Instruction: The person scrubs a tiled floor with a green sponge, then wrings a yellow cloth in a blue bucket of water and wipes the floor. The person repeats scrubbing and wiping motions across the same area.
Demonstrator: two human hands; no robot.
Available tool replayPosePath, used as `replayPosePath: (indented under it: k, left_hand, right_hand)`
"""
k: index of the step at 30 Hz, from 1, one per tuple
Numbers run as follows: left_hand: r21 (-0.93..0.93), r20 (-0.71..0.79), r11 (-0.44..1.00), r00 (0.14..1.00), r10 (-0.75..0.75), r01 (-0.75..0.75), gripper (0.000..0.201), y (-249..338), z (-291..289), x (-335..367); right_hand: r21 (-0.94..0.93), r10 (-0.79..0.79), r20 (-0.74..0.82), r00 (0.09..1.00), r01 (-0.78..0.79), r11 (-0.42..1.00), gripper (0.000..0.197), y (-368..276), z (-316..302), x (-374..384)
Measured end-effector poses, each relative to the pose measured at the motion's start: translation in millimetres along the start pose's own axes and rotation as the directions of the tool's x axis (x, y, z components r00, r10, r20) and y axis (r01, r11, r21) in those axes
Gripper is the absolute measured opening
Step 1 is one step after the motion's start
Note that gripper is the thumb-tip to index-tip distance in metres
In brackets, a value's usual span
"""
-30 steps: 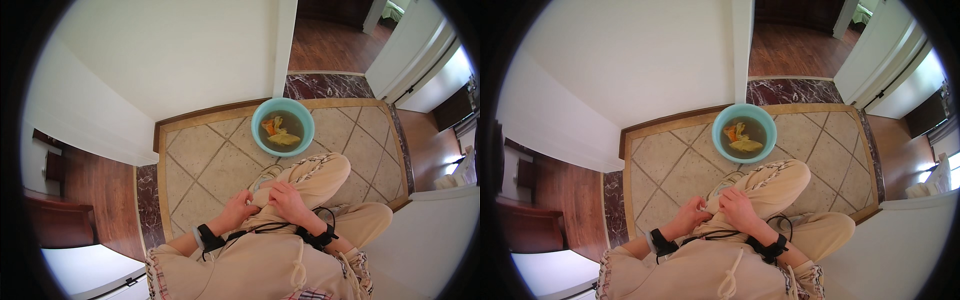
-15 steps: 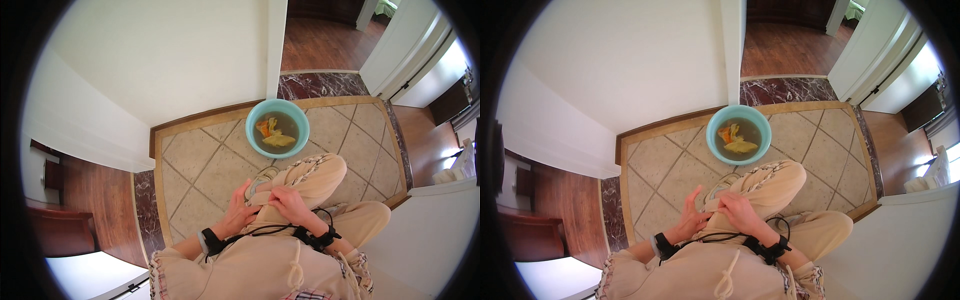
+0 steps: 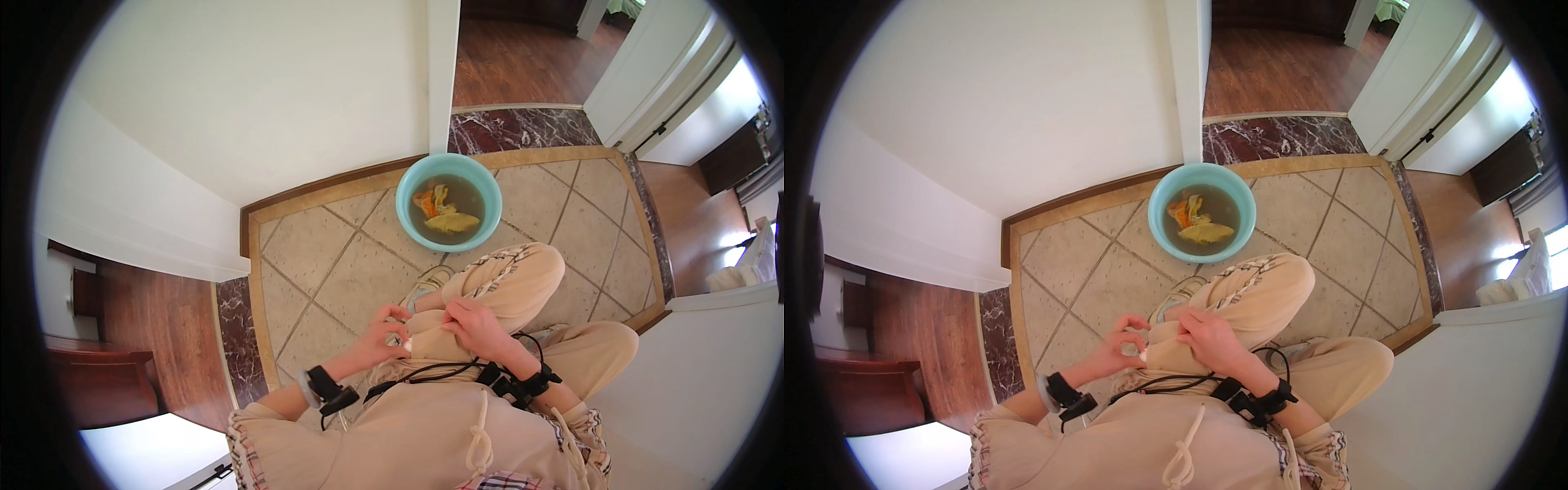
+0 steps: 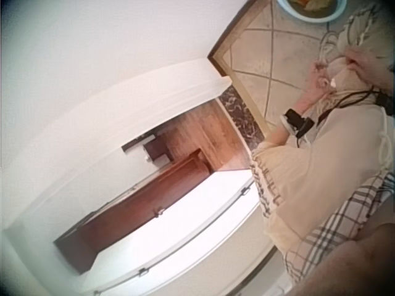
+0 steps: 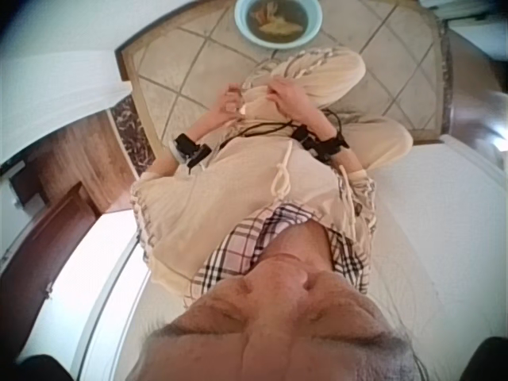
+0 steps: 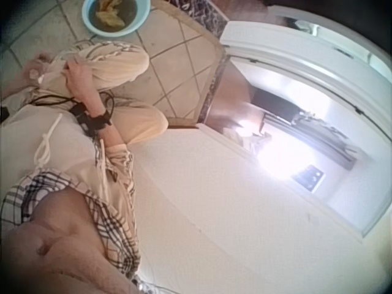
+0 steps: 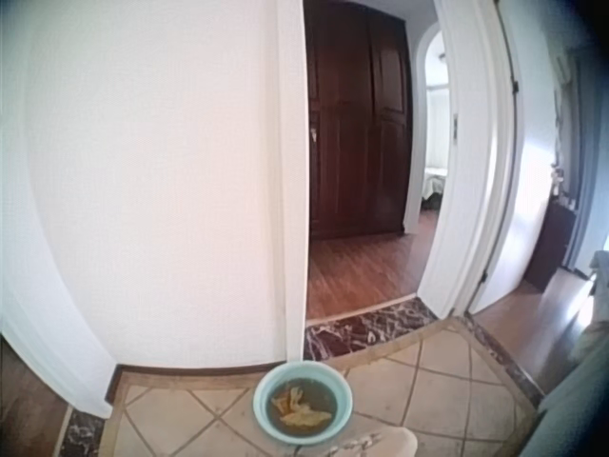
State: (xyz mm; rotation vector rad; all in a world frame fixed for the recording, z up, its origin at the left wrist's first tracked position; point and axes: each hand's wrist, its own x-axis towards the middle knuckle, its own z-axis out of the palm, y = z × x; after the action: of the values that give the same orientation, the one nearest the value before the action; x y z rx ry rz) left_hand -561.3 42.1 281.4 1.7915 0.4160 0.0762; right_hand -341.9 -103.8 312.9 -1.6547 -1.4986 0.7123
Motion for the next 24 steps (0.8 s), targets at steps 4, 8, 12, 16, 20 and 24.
replayPosePath:
  k: [4,8,12,16,20,24]
  left_hand:
    - [-0.247,0.089,0.950,0.981,-0.171,0.188,0.026,-4.4,-53.1,-9.3]
    - [-0.644,0.117,0.723,0.966,-0.232,0.252,0.023,8.1,-70.6,-9.0]
    - [-0.761,0.108,0.623,0.983,-0.151,0.179,0.023,13.9,-45.4,10.6]
    - [-0.727,0.100,0.666,0.985,-0.141,0.169,0.049,47.9,-16.3,44.1]
    - [-0.610,0.080,0.788,0.996,-0.040,0.080,0.054,63.0,-3.9,62.7]
    - [-0.530,0.101,0.845,0.995,-0.013,0.065,0.047,58.9,4.9,73.5]
  right_hand:
    - [-0.003,-0.012,-0.018,1.000,0.012,1.000,0.013,0.1,-2.1,0.4]
    - [0.006,-0.006,0.029,1.000,0.006,1.000,0.012,1.5,-2.6,2.0]
    - [0.298,0.096,-0.032,0.995,-0.082,0.951,0.026,-28.4,-12.6,14.6]
    - [0.349,0.153,-0.026,0.988,-0.135,0.927,0.036,-36.6,-20.1,20.9]
    - [0.357,0.245,-0.009,0.970,-0.226,0.906,0.035,-22.6,-26.0,17.9]
    - [0.422,0.228,-0.088,0.970,-0.171,0.891,0.028,-4.5,-26.5,13.1]
